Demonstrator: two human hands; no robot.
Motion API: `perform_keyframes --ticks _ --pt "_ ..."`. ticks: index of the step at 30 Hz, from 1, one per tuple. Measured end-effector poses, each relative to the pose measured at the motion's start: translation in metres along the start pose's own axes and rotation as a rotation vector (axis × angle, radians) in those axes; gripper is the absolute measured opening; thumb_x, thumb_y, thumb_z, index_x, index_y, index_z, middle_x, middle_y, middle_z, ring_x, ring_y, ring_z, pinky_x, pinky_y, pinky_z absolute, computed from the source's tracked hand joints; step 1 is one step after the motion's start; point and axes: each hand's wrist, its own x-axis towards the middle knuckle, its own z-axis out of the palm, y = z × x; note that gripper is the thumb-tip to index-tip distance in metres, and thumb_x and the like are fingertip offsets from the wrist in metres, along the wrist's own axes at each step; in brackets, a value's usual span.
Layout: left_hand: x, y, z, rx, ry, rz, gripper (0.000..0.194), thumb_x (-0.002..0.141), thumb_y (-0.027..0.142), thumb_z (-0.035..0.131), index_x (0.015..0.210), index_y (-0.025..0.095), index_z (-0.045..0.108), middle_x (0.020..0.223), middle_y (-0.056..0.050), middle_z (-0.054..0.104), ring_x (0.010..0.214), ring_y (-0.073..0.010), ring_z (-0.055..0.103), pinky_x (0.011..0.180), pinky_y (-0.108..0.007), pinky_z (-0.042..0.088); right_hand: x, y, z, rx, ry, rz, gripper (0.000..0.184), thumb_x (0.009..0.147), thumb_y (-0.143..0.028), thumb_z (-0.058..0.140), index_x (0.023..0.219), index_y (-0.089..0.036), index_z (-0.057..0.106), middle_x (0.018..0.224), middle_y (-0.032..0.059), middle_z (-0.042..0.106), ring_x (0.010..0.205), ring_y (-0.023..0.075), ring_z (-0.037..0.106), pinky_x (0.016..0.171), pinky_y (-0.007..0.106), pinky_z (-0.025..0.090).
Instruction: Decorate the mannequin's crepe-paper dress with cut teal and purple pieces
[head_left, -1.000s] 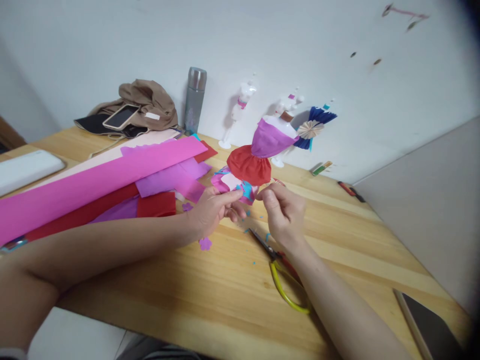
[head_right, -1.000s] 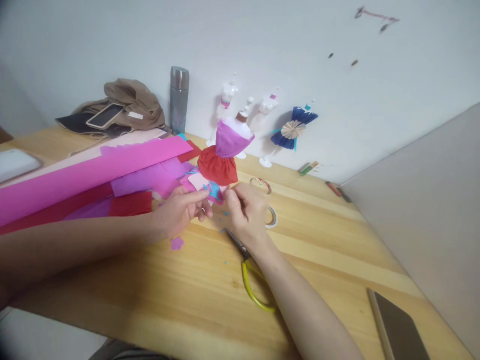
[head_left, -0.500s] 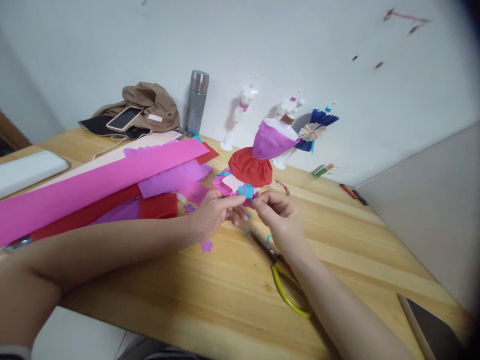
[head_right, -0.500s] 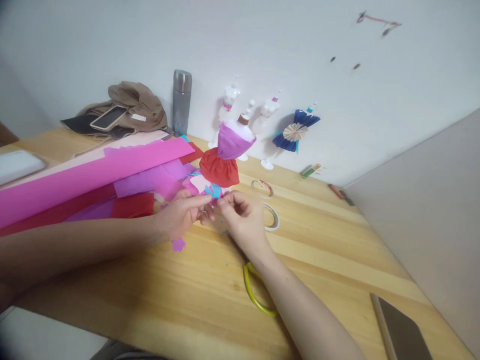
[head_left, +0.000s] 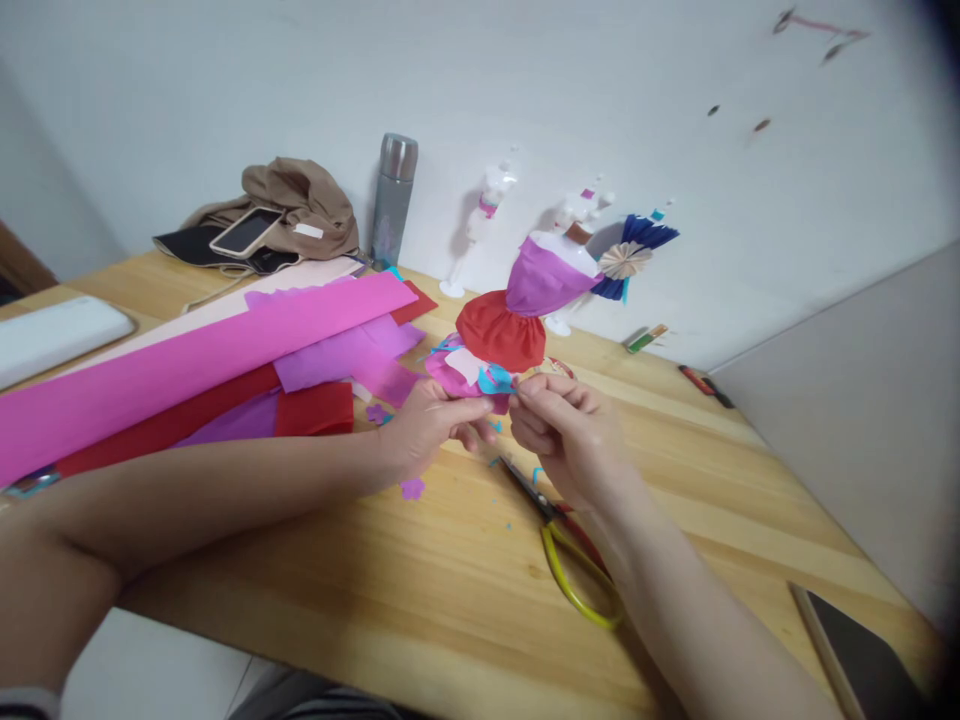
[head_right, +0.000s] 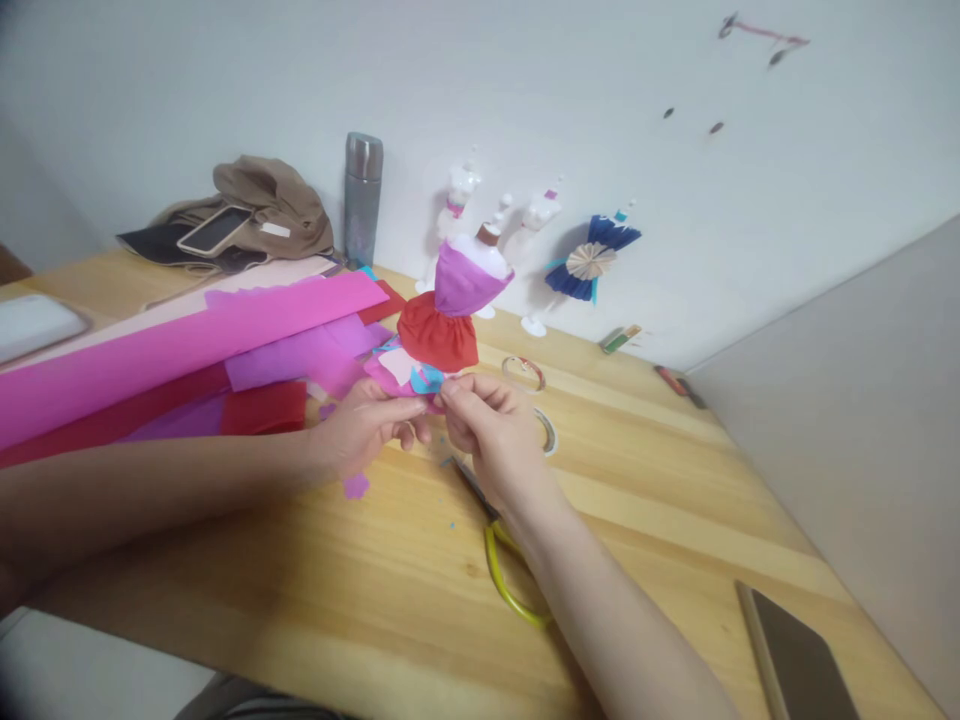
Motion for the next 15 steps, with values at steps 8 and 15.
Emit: perform_keyframes --ticks 8,15 --pt "-0.001 -0.0006 -0.0004 0.02 0.049 0.007 0.024 0.071 0.027 0.085 0.086 0.012 0.074 0.071 -0.002 0.069 0.058 -0.0115 0.064 0.052 -0.022 0.047 -0.0001 -0.0091 0.0017 0.018 -0.047 0.035 0.059 0.065 -0.053 0.092 0.056 -0.024 0.042 0.049 -0.0116 0.023 0.043 0.0048 0.015 0.044 0.026 0.009" --pt "-0.001 -0.0003 0.0002 -0.036 -0.002 -0.011 0.029 0.068 0.028 0.086 0.091 0.014 0.074 0.084 -0.005 0.075 0.06 -0.0116 0.065 0.052 -0.023 0.045 -0.0032 -0.0035 -0.0035 -0.278 0.083 -0.175 0.04 0.075 -0.049 0.081 0.057 -0.024 0.056 0.047 -0.0069 0.035 0.045 0.0091 0.024 0.046 0.028 0.019"
